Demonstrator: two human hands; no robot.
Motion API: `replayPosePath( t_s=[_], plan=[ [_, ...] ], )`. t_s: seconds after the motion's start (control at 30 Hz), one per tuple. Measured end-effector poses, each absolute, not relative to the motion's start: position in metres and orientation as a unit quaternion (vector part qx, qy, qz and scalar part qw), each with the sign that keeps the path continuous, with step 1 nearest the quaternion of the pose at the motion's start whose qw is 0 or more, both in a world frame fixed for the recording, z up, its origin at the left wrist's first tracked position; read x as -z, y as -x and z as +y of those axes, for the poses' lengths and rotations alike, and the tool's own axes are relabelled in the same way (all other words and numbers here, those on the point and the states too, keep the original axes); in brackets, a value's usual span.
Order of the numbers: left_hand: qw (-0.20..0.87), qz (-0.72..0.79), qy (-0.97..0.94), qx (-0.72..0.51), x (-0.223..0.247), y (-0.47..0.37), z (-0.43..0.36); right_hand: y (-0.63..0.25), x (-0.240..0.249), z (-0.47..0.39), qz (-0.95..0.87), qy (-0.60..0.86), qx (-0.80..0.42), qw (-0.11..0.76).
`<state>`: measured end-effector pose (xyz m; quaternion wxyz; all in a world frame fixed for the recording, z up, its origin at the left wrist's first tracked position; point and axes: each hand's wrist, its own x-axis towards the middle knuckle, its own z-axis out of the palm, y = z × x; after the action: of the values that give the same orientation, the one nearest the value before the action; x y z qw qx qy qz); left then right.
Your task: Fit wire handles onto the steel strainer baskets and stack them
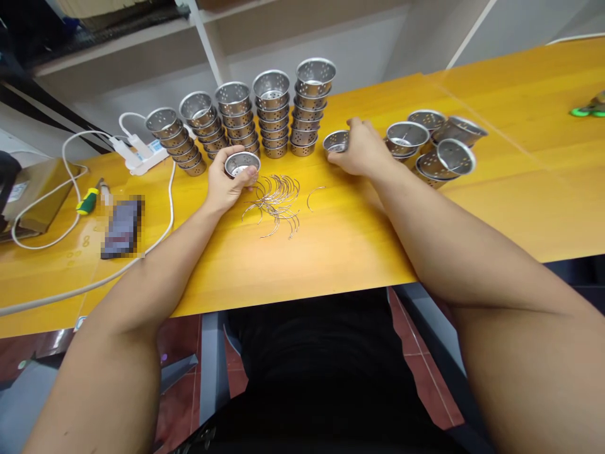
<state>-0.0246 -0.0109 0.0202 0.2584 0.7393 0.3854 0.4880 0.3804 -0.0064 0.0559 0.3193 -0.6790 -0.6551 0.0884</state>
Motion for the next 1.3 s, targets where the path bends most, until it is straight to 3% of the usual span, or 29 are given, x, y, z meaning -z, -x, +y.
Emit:
replayPosePath(
  t_s=[0.2, 0.33, 0.47, 0.6, 0.77, 1.17, 1.3],
  plan=[
    [0.219, 0.365, -0.795, -0.432, -0.024, 0.023, -0.010, -0.379, -0.036, 0.009, -0.648, 0.651, -0.101, 0.383],
    [0.233, 0.333, -0.809, -0.425, -0.017, 0.020, -0.016, -0.376, -0.053, -0.003, -0.650, 0.652, -0.085, 0.381],
    [0.178, 0.335, -0.826, -0.418, -0.011, 0.019, -0.017, -0.358, -0.089, -0.039, -0.721, 0.485, -0.053, 0.492],
    [0.132, 0.315, -0.844, -0.414, -0.021, 0.015, -0.024, -0.305, -0.101, -0.086, -0.836, 0.332, -0.126, 0.417],
    [0.106, 0.303, -0.863, -0.390, -0.041, 0.006, -0.044, -0.255, -0.084, -0.117, -0.854, 0.336, -0.175, 0.355],
    [0.209, 0.322, -0.844, -0.374, -0.041, 0.006, -0.050, -0.263, -0.077, -0.103, -0.787, 0.325, -0.283, 0.441],
    [0.246, 0.315, -0.834, -0.382, -0.046, 0.004, -0.054, -0.281, -0.084, -0.095, -0.826, 0.290, -0.255, 0.410]
  ],
)
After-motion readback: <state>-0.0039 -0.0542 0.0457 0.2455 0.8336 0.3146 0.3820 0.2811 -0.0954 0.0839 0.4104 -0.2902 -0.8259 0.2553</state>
